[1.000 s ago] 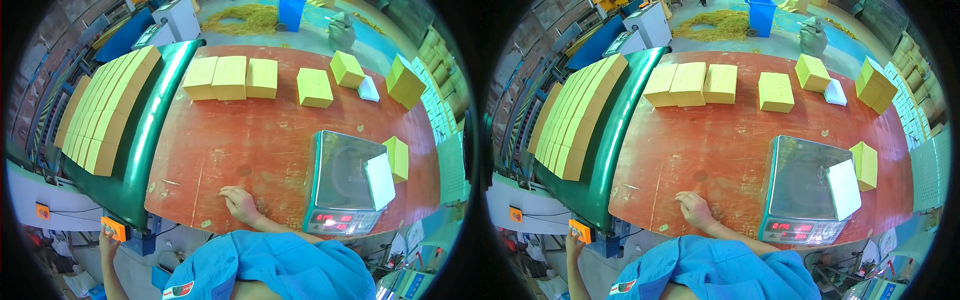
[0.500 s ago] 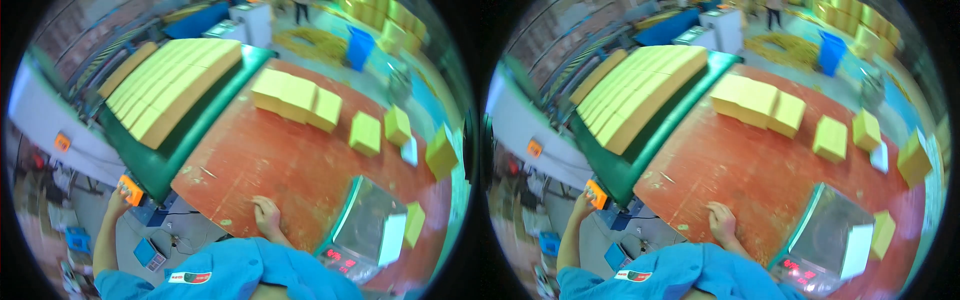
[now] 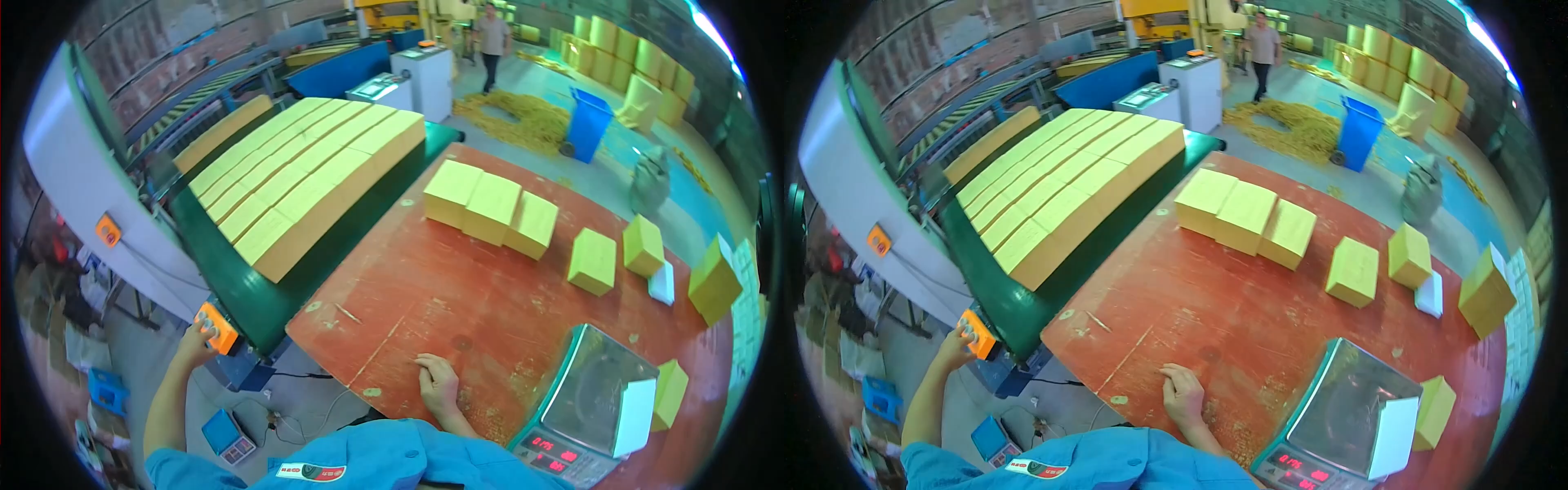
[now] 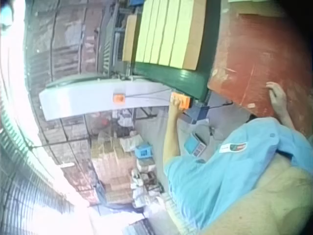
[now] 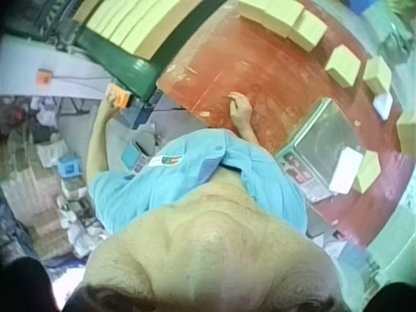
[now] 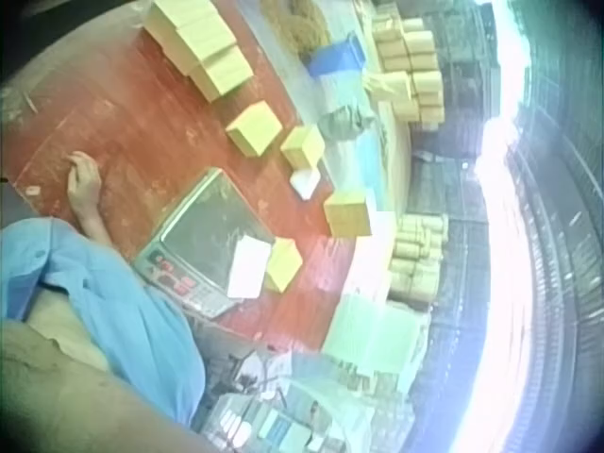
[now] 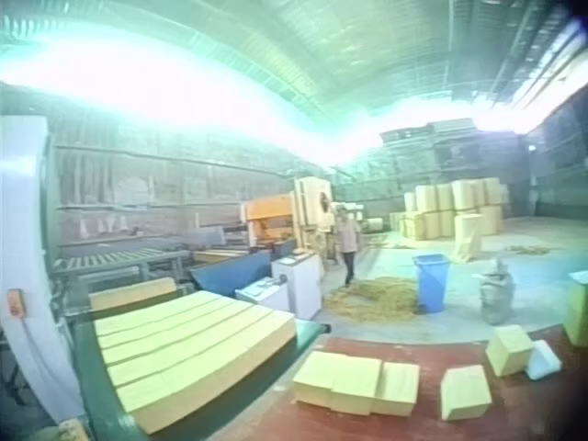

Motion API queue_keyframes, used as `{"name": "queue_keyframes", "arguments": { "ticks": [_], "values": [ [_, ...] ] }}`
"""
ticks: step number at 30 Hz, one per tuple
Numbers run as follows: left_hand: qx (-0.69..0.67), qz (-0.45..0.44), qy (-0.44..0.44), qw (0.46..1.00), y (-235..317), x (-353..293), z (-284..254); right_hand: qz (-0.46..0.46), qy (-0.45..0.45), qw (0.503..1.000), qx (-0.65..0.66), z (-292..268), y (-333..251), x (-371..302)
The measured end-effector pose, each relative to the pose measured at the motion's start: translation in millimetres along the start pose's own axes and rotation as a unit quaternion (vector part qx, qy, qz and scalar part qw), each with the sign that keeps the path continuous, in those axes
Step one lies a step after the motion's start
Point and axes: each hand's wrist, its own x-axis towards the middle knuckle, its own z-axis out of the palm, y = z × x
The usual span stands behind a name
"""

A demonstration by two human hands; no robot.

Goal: Using a binding machine to strap bundles of paper and weighing them on a digital scale.

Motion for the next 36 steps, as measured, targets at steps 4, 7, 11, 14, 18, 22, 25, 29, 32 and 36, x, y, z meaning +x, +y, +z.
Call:
{"name": "queue_keyframes", "arguments": {
  "ticks": [4,7,11,14,18,22,25,29,32,36],
  "values": [
    [0.010,-0.030,-0.029,0.999,8.2,5.8,-16.5,0.030,0.009,0.999,0.017,-0.6,1.7,-3.3],
    [0.033,-0.013,-0.046,0.998,4.9,18.7,-17.4,0.030,0.019,0.999,0.011,1.3,4.0,0.1],
    [0.243,-0.034,-0.197,0.949,79.2,40.8,-74.0,0.027,0.026,0.999,-0.002,-3.7,-2.8,6.5],
    [0.192,0.079,-0.064,0.976,169.1,96.5,-105.8,0.036,0.011,0.999,-0.016,-1.8,1.9,10.9],
    [-0.112,0.443,0.096,0.884,330.6,216.9,-113.0,0.066,0.030,0.996,-0.045,-2.4,-0.4,9.0],
    [-0.148,0.492,0.275,0.813,477.3,366.2,-92.3,0.078,0.027,0.995,-0.063,0.1,-4.2,8.9],
    [-0.129,0.417,0.334,0.835,558.3,453.0,-88.9,0.091,0.020,0.993,-0.072,2.7,-7.8,8.6],
    [-0.094,0.322,0.159,0.928,594.6,460.4,-60.3,0.126,0.035,0.989,-0.071,0.8,-12.3,6.4],
    [-0.097,0.355,0.122,0.922,565.7,454.6,-49.5,0.087,0.037,0.993,-0.068,2.0,-4.3,5.0],
    [-0.136,0.381,0.135,0.904,509.7,376.0,-29.9,0.087,0.079,0.992,-0.040,6.8,-3.8,-2.0]
  ]
}}
